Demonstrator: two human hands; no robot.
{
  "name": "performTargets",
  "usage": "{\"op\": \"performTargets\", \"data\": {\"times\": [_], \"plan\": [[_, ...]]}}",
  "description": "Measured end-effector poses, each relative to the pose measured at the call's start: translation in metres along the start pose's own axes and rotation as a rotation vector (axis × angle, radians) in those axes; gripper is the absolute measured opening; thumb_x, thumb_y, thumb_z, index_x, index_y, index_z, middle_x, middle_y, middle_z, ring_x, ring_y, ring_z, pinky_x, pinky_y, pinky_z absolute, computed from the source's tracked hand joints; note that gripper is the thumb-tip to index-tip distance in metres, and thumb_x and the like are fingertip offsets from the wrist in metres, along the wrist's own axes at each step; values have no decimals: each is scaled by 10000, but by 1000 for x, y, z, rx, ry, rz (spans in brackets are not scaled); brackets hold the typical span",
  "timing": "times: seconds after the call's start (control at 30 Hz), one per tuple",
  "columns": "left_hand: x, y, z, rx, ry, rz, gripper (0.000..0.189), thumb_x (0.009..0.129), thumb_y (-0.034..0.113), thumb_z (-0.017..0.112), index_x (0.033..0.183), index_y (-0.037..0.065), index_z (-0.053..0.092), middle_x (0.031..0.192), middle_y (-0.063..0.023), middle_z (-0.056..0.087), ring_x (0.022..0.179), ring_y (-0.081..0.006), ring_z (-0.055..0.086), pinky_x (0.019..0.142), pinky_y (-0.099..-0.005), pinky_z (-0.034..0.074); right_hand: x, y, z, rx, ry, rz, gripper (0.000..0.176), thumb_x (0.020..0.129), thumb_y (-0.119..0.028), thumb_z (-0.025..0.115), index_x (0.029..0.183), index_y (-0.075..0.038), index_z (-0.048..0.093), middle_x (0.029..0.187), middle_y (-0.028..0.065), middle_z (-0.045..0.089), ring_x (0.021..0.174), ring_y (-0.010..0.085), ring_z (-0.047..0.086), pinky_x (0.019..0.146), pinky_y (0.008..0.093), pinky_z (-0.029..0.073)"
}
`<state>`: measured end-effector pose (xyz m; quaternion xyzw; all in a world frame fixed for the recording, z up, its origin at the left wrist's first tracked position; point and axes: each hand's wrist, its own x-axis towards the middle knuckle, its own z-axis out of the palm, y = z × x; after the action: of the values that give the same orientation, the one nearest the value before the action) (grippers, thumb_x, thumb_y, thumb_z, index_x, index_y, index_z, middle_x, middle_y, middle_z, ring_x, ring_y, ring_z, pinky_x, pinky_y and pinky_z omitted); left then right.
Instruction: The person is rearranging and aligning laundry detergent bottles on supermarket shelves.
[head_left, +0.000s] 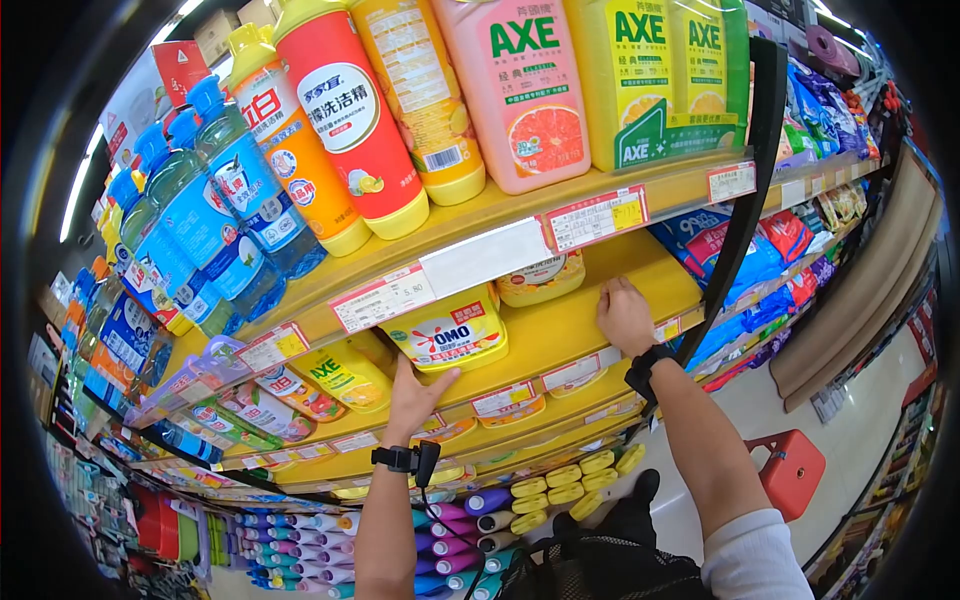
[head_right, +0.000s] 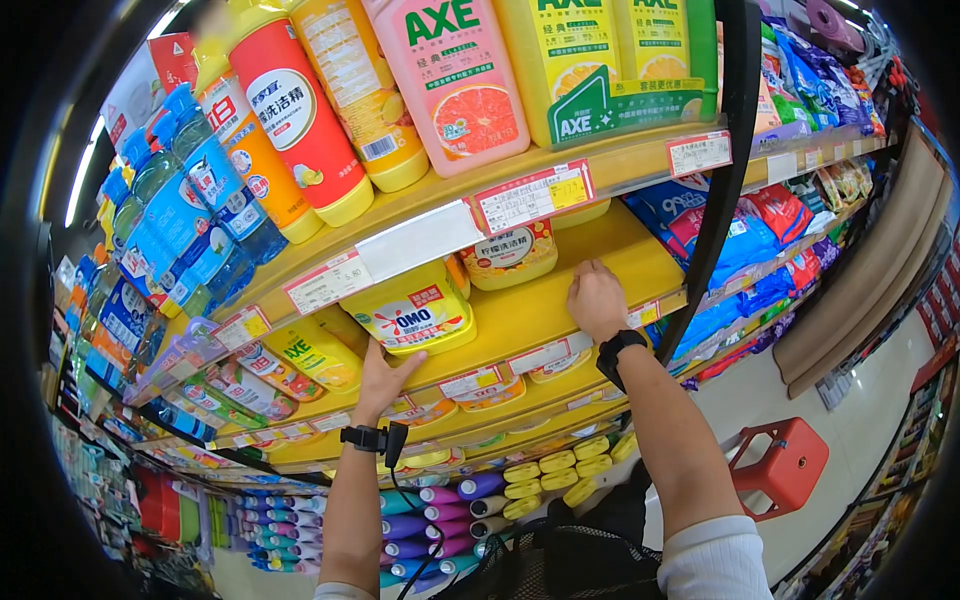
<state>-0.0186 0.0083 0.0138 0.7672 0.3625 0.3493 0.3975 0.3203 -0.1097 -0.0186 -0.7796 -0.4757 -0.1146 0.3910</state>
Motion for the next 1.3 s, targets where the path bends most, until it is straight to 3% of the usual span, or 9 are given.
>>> {"op": "performTargets", "data": {"times": [0.73,0.83,1.3], "plan": [[-1,1,-1,-9,-12,-11,680,817,180,816,1348,-17,440,1268,-161,607,1179,-243,573,1030,-358,433,0,2,3,-12,39,-38,90,855,-48,575,886,29,608,879,230,630,832,417,627,768,484,521],[0,-1,0,21,6,28,722,793,222,834,1322,-47,421,1219,-186,629,1126,-259,616,987,-361,474,0,2,3,-16,44,-38,91,856,-48,574,885,30,609,881,232,630,833,417,627,768,483,522],[-1,5,-1,18,-1,-10,692,814,192,819,1353,-15,437,1267,-164,609,1176,-246,577,1025,-362,437,0,1,1,-19,21,-22,103,863,-56,572,893,32,617,905,230,632,845,415,630,777,481,521]]}}
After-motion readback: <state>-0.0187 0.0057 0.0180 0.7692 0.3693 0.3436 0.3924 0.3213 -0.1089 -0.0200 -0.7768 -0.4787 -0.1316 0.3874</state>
